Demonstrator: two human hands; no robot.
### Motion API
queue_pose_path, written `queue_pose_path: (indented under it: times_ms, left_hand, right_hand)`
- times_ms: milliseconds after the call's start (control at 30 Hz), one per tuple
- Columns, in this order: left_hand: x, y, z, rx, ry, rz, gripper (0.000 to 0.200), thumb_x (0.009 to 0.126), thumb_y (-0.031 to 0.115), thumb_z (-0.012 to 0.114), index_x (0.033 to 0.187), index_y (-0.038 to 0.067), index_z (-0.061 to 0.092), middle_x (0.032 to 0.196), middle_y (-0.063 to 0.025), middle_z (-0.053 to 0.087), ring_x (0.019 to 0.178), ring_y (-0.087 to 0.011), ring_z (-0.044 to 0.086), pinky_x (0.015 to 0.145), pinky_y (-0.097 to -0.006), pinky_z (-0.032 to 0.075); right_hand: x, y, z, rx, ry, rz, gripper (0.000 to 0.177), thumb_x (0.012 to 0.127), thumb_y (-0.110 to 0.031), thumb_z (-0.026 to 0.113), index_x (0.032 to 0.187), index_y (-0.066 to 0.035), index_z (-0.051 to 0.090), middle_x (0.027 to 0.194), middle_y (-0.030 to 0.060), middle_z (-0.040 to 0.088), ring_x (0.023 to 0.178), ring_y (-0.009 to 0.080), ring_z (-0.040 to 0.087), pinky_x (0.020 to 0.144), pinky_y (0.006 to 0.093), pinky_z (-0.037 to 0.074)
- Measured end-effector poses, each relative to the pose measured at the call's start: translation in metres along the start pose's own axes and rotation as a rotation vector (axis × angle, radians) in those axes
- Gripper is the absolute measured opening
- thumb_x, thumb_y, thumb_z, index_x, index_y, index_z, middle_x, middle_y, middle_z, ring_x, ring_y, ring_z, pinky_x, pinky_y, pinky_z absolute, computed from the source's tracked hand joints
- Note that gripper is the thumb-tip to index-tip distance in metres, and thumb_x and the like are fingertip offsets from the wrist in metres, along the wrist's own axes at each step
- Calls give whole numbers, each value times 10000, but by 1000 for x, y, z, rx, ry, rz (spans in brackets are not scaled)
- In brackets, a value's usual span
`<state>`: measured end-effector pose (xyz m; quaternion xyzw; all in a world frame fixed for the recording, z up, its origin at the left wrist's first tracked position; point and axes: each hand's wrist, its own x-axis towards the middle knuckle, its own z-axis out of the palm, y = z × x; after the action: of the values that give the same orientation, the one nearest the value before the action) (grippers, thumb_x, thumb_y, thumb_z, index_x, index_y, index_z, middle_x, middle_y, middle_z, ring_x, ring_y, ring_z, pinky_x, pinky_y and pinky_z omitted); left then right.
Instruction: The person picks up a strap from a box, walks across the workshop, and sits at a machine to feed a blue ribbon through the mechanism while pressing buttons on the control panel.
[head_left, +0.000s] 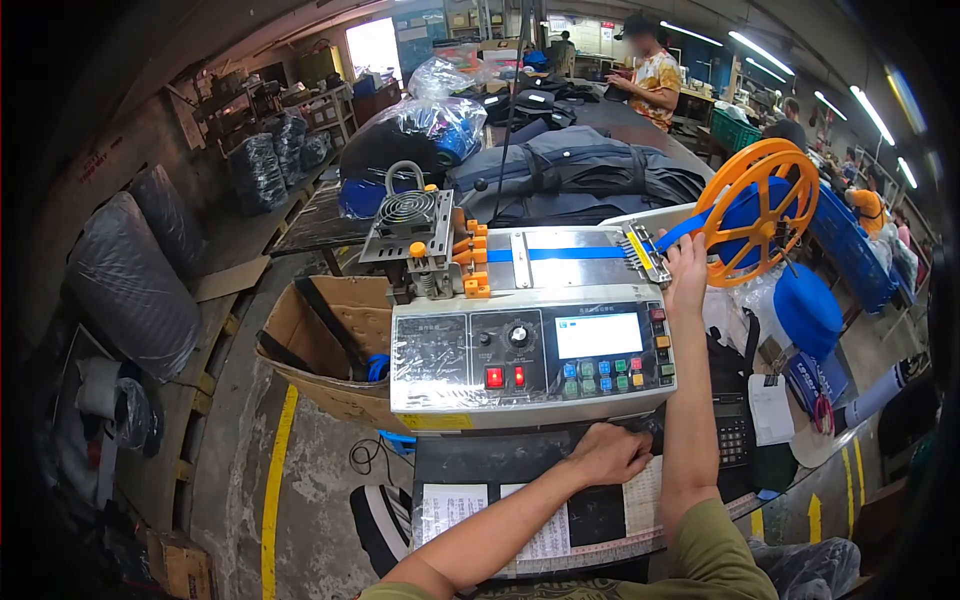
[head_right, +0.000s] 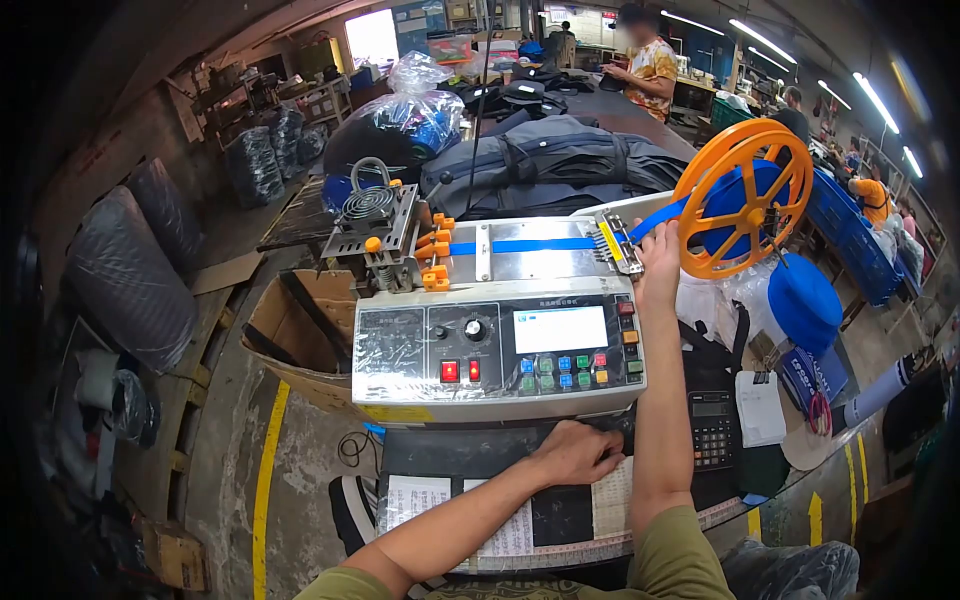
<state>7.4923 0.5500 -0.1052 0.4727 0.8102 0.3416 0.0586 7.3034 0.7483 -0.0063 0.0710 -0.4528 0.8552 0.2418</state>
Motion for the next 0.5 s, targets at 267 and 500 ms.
queue_pose_path:
  times_ms: [267,500]
  left_hand:
    - [0,1,0,14,-19,-8,230,944,324,641,988,108,704,686,-138,686,717,-365,699,683,-492,536]
    - [0,0,1,14,-6,4,233,943,326,639,997,108,702,698,-138,695,718,-365,700,683,-492,538]
  right_hand:
    - [1,1,-1,-53,16,-4,917,1067,-644,335,1627,50,122,1649,350,215,1497,453,311,1223,466,294]
    - [-5,-4,4,-33,7,19,926,1063,-650,343,1626,50,119,1648,350,216,1495,457,311,1219,467,302]
